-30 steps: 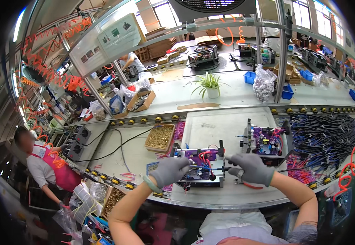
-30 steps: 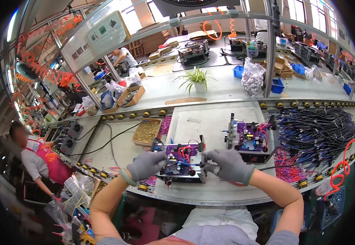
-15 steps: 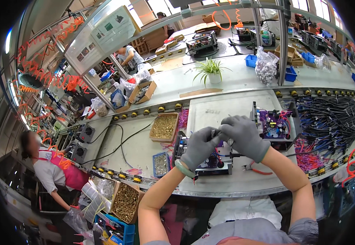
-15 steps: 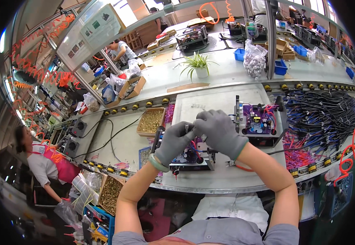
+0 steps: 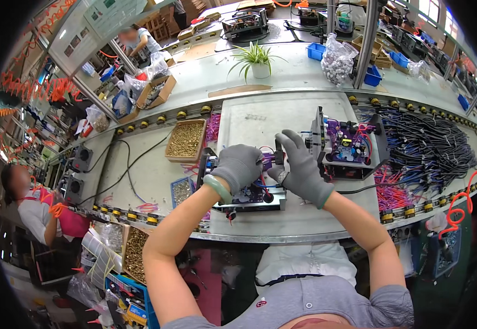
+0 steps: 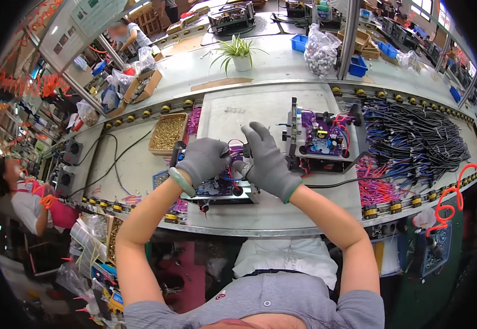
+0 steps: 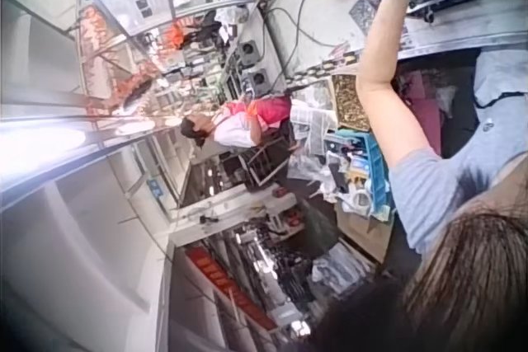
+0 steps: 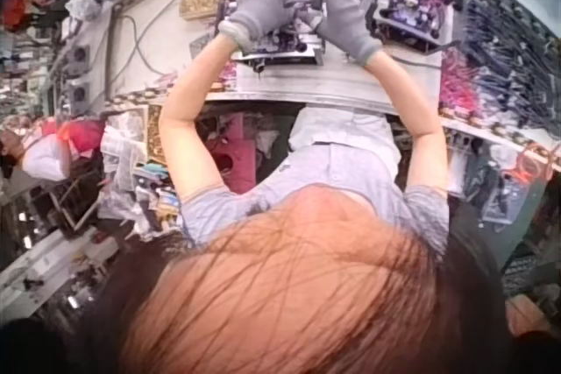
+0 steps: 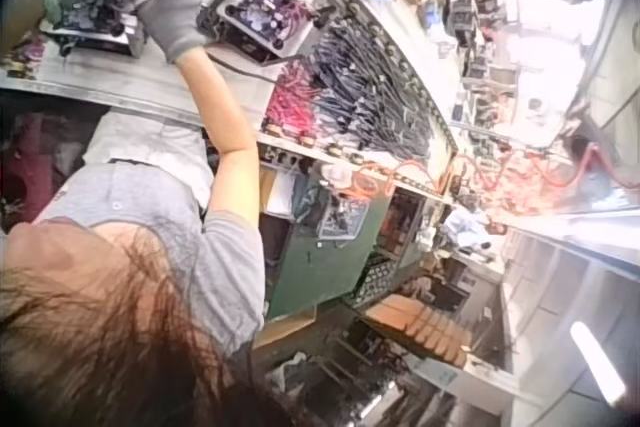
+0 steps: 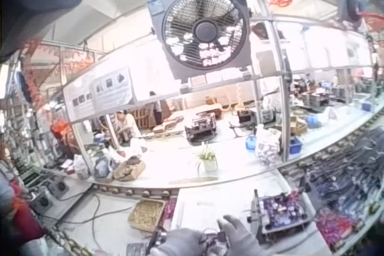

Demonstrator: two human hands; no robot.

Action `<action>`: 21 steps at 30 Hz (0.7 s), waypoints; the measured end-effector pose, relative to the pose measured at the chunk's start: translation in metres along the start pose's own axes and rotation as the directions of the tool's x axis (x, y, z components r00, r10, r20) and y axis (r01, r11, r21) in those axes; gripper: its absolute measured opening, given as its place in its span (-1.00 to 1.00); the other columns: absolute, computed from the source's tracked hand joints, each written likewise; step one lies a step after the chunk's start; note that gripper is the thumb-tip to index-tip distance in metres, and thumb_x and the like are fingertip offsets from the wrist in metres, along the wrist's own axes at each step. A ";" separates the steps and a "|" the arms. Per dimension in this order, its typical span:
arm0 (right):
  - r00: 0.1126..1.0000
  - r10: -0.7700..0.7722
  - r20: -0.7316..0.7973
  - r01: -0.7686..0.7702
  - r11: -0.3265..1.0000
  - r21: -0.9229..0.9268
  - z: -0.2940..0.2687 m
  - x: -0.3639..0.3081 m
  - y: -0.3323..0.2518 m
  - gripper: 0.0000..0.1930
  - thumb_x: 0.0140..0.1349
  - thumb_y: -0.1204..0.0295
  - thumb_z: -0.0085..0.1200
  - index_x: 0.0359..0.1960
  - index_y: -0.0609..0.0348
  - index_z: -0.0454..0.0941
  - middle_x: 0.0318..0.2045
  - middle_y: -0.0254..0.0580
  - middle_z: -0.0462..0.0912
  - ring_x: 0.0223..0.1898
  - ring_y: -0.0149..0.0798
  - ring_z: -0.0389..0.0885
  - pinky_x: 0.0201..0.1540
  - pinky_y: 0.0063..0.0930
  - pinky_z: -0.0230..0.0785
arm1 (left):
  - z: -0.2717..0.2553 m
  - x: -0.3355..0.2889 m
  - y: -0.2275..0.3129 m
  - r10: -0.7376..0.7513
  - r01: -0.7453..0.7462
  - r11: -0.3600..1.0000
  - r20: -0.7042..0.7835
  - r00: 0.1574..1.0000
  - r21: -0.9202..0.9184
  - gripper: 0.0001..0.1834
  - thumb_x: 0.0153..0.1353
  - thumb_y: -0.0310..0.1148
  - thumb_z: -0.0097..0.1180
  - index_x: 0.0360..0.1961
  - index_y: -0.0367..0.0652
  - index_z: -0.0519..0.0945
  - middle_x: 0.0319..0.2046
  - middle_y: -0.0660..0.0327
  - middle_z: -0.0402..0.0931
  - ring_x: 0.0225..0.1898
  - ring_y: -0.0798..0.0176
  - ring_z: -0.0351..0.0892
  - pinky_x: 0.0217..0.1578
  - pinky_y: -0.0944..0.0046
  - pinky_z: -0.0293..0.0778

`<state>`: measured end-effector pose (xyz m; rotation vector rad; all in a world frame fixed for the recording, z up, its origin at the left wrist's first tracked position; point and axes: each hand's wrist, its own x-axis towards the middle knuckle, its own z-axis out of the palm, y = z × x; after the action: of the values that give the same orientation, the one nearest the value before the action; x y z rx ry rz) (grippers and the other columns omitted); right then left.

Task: The person assembles electronic components into a metal chassis using a pneumatic screwdriver and pliers. They connect wires, secure internal parts, and fasten screws to the chassis, working on multiple units at a factory workstation.

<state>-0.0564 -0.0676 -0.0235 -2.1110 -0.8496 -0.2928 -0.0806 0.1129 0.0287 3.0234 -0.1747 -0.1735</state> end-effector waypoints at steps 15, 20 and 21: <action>0.952 0.221 0.210 -0.244 0.965 0.091 0.002 -0.003 0.018 -0.42 0.31 0.08 0.02 0.15 0.35 0.33 -0.24 0.14 0.64 -0.20 0.16 0.63 -0.16 -0.05 0.43 | 0.006 0.008 0.002 -0.005 0.006 0.999 0.035 0.999 -0.036 -0.83 0.10 -0.19 0.15 -0.42 0.01 0.69 -0.47 0.09 0.63 -0.33 -0.02 0.66 -0.24 0.03 0.54; 0.955 0.199 0.221 -0.230 0.965 0.125 -0.005 -0.001 0.012 -0.48 0.37 0.09 -0.07 0.14 0.30 0.35 -0.30 0.15 0.63 -0.27 0.19 0.63 -0.25 -0.05 0.43 | 0.008 0.005 -0.006 0.046 -0.045 0.998 0.024 0.999 -0.049 -0.84 0.10 -0.20 0.17 -0.42 -0.01 0.69 -0.48 0.09 0.62 -0.35 -0.02 0.65 -0.26 0.01 0.54; 0.954 0.203 0.219 -0.231 0.966 0.112 -0.005 -0.001 0.011 -0.49 0.37 0.10 -0.07 0.14 0.30 0.35 -0.31 0.15 0.63 -0.28 0.19 0.63 -0.26 -0.05 0.43 | 0.010 0.005 -0.006 0.051 -0.051 0.997 -0.005 0.999 -0.059 -0.83 0.10 -0.20 0.17 -0.41 -0.01 0.69 -0.48 0.09 0.62 -0.35 -0.02 0.65 -0.27 0.01 0.54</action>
<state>-0.0496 -0.0765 -0.0274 -2.1060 -0.7227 0.1008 -0.0765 0.1168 0.0178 2.9566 -0.2413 -0.1662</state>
